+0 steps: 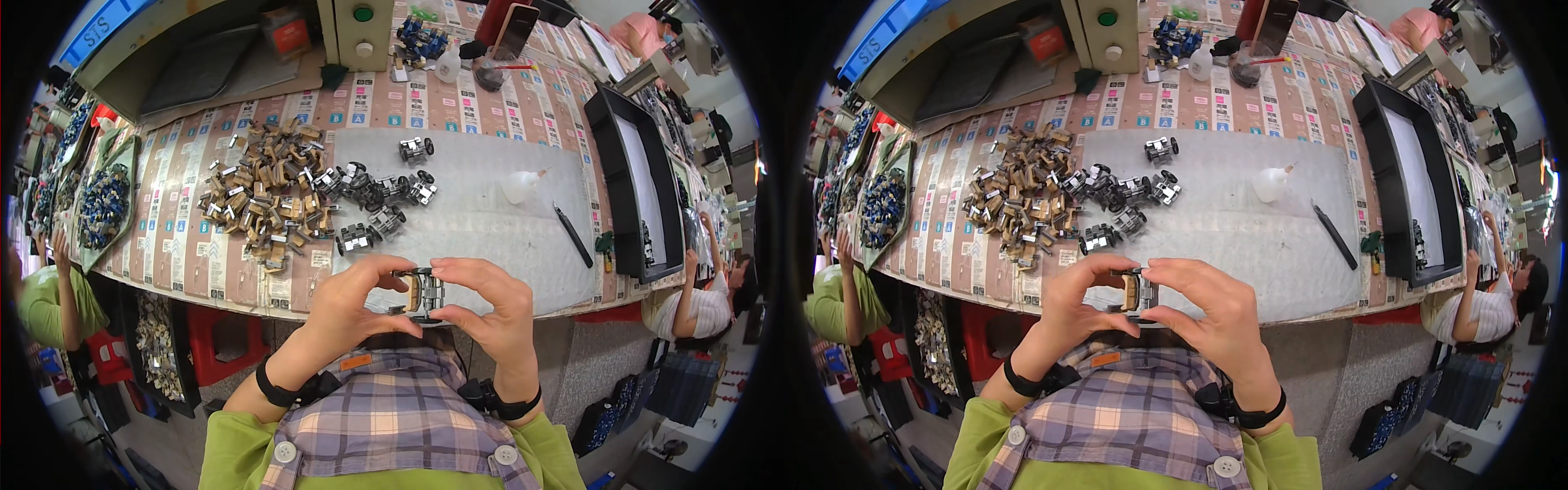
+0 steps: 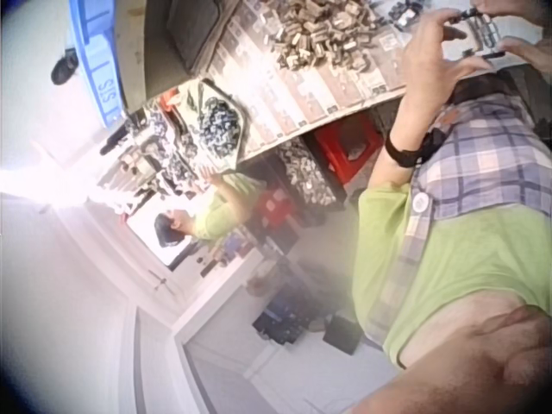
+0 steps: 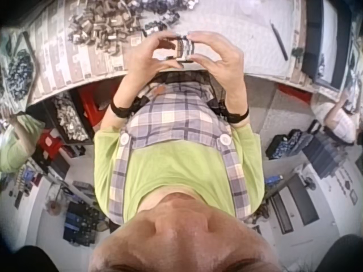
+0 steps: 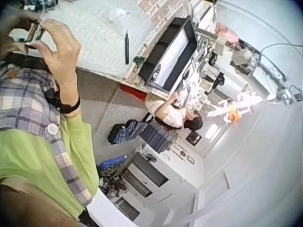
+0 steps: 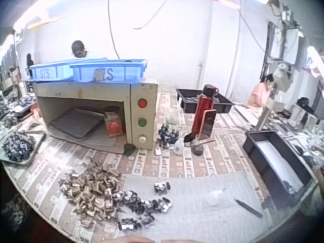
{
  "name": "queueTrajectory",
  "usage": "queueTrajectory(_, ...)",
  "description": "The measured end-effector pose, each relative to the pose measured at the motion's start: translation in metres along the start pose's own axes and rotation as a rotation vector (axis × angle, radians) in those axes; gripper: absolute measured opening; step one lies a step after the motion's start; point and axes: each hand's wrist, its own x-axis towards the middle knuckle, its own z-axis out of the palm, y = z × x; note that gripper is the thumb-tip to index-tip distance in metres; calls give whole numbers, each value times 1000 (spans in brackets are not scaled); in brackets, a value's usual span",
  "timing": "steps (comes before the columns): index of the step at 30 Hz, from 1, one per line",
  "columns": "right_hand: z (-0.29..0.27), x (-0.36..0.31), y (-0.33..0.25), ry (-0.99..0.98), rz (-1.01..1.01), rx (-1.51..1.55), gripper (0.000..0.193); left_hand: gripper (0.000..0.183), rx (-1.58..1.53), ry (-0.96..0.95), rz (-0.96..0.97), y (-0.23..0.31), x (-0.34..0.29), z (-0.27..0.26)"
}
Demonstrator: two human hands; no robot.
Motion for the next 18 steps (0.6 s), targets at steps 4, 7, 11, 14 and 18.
queueTrajectory(4,1,0,1,-30,-5,46,33,69,61,1,84,-4,-3,1)
queueTrajectory(7,2,-2,2,-56,15,111,34,76,75,-24,152,-4,-2,-2)
queueTrajectory(11,7,-4,0,-39,83,207,35,79,57,18,195,-8,-1,0)
queueTrajectory(14,9,-5,0,-19,35,217,35,81,7,34,212,-9,0,2)
queueTrajectory(18,10,-4,-2,-43,33,217,35,85,-157,57,111,-9,-4,9)
